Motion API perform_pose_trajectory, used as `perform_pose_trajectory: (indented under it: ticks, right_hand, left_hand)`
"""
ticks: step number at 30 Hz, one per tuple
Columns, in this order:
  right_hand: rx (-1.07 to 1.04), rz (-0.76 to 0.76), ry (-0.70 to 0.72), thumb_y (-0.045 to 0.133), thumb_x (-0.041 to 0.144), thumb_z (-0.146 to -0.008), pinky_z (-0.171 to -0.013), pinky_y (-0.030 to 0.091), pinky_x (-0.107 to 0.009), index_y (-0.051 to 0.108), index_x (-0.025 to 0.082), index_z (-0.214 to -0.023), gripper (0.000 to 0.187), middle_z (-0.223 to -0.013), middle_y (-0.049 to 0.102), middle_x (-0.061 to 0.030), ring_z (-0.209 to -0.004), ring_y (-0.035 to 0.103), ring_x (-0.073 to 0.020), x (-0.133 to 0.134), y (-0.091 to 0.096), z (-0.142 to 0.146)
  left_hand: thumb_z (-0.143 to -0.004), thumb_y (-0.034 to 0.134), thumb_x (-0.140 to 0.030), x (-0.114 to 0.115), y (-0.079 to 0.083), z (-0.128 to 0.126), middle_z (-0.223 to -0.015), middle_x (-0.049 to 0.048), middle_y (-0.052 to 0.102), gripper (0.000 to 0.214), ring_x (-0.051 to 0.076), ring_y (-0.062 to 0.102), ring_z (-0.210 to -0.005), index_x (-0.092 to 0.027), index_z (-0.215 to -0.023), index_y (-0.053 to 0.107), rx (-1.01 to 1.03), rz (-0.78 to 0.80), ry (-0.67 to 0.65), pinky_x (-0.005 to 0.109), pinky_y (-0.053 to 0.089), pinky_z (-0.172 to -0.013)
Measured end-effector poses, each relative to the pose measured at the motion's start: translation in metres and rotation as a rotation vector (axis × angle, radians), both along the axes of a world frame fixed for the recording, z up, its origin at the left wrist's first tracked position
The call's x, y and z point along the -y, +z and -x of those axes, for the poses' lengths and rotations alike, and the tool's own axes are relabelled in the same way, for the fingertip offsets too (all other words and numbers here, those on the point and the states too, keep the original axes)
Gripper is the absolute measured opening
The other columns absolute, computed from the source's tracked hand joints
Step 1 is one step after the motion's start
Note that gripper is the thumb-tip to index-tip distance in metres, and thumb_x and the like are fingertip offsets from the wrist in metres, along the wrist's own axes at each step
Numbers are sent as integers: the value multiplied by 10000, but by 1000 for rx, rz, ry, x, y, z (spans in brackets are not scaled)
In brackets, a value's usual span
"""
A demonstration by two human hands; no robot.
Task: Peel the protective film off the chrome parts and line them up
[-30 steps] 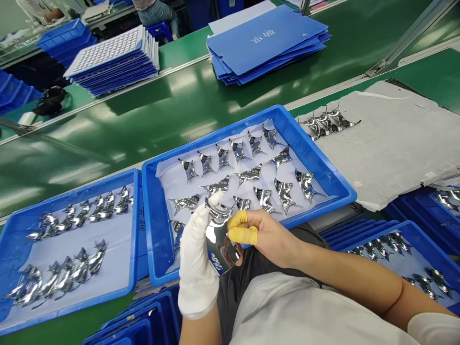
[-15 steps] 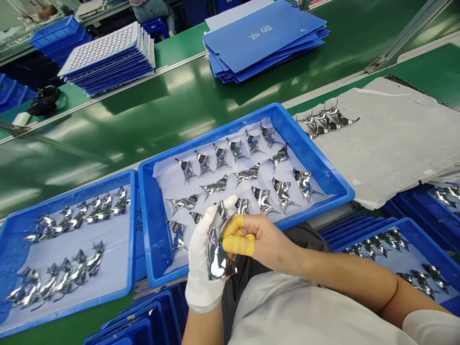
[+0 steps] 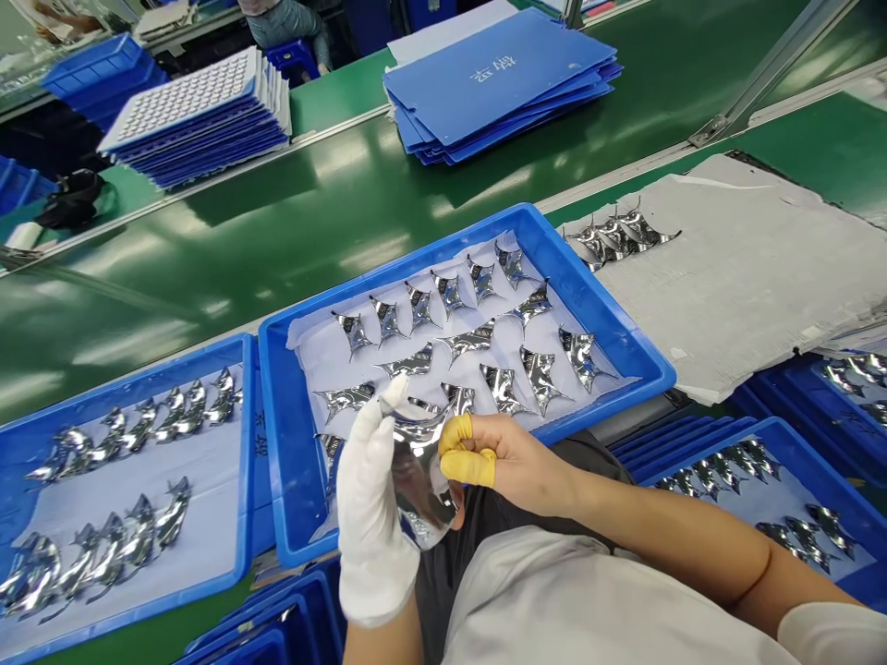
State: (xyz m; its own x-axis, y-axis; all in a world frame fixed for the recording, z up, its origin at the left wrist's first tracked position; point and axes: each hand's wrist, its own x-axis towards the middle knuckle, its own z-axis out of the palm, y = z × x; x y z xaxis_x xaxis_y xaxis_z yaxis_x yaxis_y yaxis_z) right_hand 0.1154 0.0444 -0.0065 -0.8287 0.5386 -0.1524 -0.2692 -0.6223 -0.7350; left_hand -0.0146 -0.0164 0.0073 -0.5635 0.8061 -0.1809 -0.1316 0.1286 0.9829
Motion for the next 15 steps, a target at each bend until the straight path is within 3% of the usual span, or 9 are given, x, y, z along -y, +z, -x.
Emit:
perform_pose_trajectory:
  ticks: [4,10,15]
  right_hand:
    - [-31,-49,-38,716,472,-832,-644,472,-221,562,143,-777,367,-691,560,23,-631,562,-83,-3,-11,2]
    - [-2,-105,-28,721,554,-795,-682,468,-245,593,140,-801,433,-715,576,5,-656,534,-95,-8,-18,3]
    - [1,-135,-37,721,552,-796,-694,472,-245,616,140,-820,426,-735,576,1,-663,533,-97,-10,-19,1]
  left_hand:
    - [-849,693,-334,4,0,8,-1120,26,708,363,191,679,-978,-302,-1210,673,72,-115,0,285,552,-867]
    - [-787,761,-205,7,3,9,-1050,-12,724,336,148,667,-993,-278,-1112,722,-83,-275,-20,232,522,-928]
    - [-778,772,-188,8,6,7,-1058,-34,725,331,132,655,-1030,-304,-1085,729,-183,-311,-49,216,497,-971]
